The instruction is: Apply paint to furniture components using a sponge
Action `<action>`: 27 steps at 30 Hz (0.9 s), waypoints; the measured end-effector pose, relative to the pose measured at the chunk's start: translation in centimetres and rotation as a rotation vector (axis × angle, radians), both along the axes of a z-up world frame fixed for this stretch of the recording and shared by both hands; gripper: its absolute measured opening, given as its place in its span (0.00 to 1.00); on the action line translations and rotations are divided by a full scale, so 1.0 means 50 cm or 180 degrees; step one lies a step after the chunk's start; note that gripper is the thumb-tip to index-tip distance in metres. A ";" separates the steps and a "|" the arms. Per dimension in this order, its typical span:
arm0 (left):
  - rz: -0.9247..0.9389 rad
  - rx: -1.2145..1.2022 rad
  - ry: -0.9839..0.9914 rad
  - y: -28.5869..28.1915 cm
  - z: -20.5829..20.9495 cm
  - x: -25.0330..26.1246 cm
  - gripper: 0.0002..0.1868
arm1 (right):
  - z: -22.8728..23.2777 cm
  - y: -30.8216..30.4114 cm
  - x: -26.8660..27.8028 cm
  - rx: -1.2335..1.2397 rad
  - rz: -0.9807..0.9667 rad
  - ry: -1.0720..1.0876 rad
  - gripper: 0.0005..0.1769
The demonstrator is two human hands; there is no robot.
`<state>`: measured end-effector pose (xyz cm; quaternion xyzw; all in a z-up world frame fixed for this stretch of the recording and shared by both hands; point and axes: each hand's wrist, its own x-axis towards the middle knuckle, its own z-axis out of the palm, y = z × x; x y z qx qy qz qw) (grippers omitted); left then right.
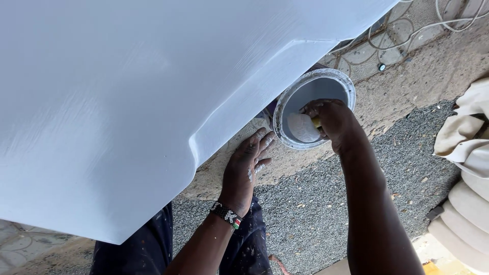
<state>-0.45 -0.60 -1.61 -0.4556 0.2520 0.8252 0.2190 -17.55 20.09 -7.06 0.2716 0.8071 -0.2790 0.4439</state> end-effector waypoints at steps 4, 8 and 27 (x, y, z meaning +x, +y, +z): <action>-0.0010 0.0001 0.0093 -0.008 0.012 -0.009 0.42 | -0.050 0.012 0.016 0.0581 0.1206 -0.0110 0.18; -0.0101 0.0043 0.0191 -0.012 0.023 -0.007 0.44 | 0.059 -0.075 0.007 0.0494 0.1318 -0.0260 0.16; 0.0480 0.0472 0.1107 -0.110 0.042 0.028 0.44 | 0.430 -0.147 0.070 -0.2287 -0.1038 0.1624 0.20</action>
